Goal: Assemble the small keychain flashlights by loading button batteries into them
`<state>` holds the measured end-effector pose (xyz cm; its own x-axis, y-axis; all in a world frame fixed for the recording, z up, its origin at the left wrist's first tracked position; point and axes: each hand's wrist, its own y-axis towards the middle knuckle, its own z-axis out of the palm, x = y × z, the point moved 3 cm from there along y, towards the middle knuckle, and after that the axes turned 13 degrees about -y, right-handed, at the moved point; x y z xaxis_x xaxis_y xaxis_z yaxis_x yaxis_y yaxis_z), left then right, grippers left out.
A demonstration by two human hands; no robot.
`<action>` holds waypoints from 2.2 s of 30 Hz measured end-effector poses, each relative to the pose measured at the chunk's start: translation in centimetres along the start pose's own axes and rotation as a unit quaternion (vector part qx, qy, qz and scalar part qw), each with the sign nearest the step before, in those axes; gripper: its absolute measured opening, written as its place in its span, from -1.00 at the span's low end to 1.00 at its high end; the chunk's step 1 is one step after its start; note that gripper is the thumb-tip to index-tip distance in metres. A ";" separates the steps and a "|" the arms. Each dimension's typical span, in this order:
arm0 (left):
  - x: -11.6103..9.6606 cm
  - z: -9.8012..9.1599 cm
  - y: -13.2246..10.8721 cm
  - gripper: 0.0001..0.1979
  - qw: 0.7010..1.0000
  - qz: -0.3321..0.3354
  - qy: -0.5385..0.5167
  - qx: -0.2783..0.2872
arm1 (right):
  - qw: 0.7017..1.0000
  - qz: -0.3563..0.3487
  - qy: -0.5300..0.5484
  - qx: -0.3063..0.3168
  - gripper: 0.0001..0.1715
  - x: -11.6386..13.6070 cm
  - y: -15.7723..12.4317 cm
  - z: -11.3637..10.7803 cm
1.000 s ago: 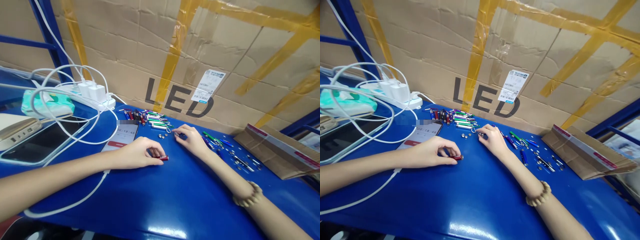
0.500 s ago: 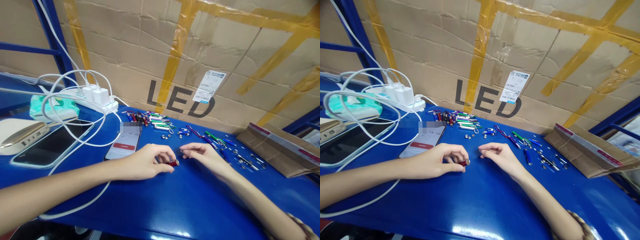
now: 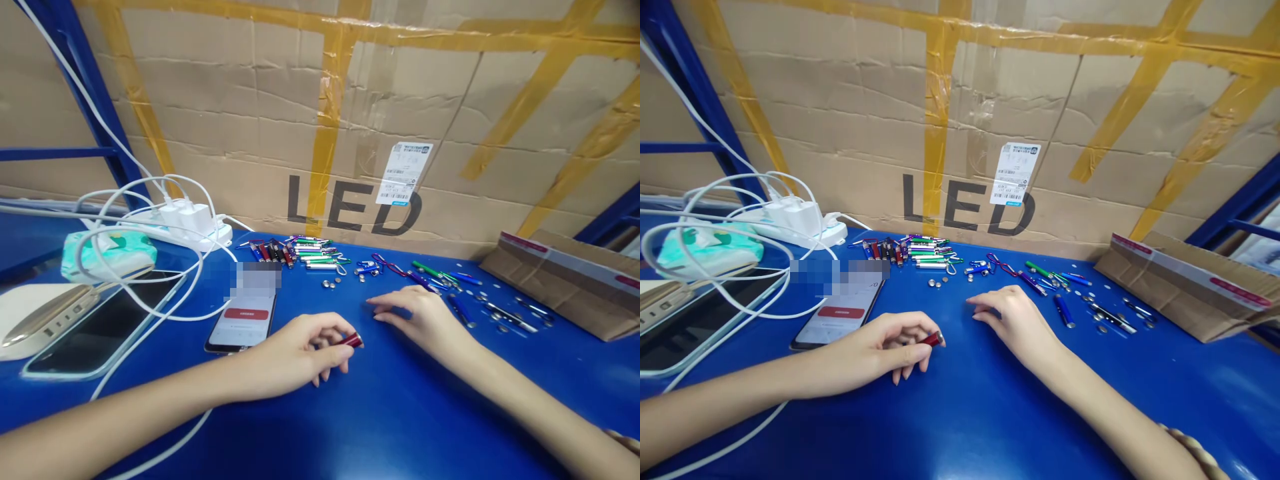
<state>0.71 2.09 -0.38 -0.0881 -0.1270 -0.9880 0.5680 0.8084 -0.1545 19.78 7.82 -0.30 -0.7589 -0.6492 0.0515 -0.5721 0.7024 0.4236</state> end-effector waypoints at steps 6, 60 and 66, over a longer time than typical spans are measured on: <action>0.1 -0.3 0.4 -0.78 1.000 0.004 -0.019 -0.018 | 0.985 0.042 0.170 0.003 -0.80 1.8 -0.3 -0.3; 0.0 -0.2 0.3 -0.76 0.995 -0.013 0.064 -0.080 | 0.986 0.062 0.141 0.063 -0.91 1.9 -0.4 -0.3; 0.4 -0.5 0.3 -0.79 0.992 0.021 0.089 -0.088 | 0.954 0.138 0.261 -0.042 -0.88 3.3 -0.6 -2.0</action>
<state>0.43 2.54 -0.83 -0.2200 -0.0001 -0.9755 0.4233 0.9009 -0.0956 18.22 4.68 1.48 -0.6067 -0.5143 0.6061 -0.3289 0.8566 0.3976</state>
